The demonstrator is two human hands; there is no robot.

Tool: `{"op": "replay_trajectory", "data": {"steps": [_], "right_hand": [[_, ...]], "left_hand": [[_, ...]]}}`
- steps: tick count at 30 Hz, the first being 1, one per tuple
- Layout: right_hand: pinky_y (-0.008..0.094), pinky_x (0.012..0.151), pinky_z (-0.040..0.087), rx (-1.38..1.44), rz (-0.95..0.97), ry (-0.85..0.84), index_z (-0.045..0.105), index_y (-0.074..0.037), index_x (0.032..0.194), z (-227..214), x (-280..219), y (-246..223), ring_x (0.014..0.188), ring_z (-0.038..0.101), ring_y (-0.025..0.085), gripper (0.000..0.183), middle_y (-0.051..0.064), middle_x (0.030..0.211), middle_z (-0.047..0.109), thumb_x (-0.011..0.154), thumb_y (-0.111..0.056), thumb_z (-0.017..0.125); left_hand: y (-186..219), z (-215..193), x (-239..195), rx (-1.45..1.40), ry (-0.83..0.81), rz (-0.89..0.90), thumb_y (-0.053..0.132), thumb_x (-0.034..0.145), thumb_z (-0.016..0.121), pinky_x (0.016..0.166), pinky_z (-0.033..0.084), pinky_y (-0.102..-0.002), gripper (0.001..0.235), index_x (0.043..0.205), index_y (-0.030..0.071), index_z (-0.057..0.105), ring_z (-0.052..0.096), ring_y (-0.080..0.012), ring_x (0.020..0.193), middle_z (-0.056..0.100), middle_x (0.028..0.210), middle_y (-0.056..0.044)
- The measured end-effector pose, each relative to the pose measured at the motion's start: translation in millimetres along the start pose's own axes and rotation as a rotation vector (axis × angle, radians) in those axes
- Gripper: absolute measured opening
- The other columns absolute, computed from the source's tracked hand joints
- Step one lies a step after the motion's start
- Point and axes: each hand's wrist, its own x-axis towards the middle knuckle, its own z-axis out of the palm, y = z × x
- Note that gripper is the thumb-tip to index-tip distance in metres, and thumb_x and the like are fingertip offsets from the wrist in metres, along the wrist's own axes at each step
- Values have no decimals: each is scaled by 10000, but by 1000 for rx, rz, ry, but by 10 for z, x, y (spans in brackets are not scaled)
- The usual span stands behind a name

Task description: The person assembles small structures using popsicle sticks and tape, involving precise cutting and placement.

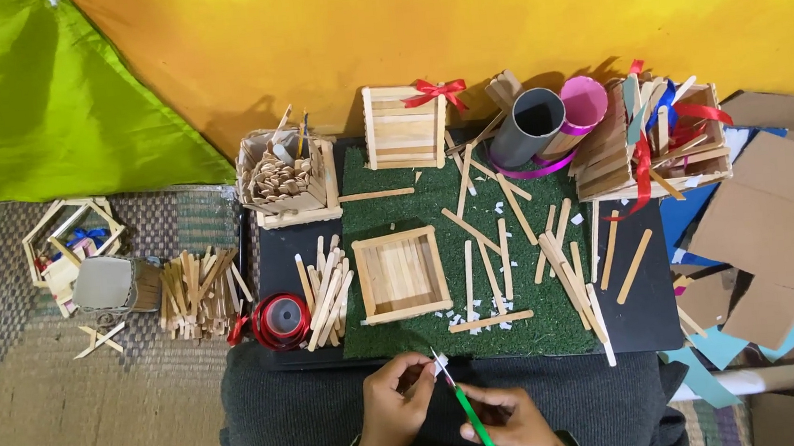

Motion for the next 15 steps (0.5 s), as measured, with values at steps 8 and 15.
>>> {"op": "replay_trajectory", "data": {"steps": [8,15], "right_hand": [[225,543,378,56,84,31,707,97,1326,-10,-31,101,554,532,95,582,84,690,718,775,1,870],[221,527,363,68,97,26,721,85,1316,-22,-43,101,533,506,86,553,84,677,715,785,26,866]], "left_hand": [[25,-26,19,16,-18,8,1,824,716,464,403,-212,46,830,-15,758,518,-78,508,704,621,-36],[3,-60,37,56,-31,67,23,818,731,440,382,-222,53,854,-3,758,496,-84,484,722,646,-47]]}}
